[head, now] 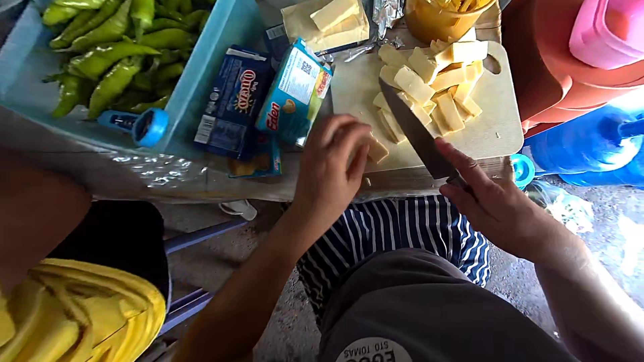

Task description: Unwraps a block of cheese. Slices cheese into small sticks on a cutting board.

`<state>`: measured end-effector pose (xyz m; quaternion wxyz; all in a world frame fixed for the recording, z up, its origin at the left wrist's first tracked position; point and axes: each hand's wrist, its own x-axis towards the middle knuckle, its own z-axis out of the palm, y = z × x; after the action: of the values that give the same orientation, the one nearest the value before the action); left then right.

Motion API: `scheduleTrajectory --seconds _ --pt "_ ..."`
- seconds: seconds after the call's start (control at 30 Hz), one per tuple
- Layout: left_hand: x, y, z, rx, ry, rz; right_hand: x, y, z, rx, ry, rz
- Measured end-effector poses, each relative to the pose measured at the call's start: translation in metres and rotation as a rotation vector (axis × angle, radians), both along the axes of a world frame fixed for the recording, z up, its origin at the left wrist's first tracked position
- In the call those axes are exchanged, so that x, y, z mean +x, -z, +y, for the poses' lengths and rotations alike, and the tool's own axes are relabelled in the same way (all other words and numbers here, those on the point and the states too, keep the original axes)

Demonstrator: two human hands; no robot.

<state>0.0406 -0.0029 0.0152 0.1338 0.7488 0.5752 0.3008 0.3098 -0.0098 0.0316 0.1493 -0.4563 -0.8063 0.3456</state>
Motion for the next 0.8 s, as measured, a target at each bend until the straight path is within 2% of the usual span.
scheduleTrajectory --seconds 0.13,0.4,0.67,0.8 --pt "0.000 0.026 -0.010 0.196 0.108 0.052 -0.015 -0.009 0.003 0.129 -0.068 -0.190" --pt "0.006 0.046 -0.002 0.345 0.081 0.052 -0.030 -0.024 0.006 0.193 -0.155 -0.409" --pt "0.006 0.052 -0.002 0.367 0.086 0.016 -0.034 -0.037 0.003 0.197 -0.212 -0.580" --pt "0.005 0.053 -0.003 0.345 0.088 0.009 -0.041 -0.038 0.004 0.112 -0.222 -0.682"
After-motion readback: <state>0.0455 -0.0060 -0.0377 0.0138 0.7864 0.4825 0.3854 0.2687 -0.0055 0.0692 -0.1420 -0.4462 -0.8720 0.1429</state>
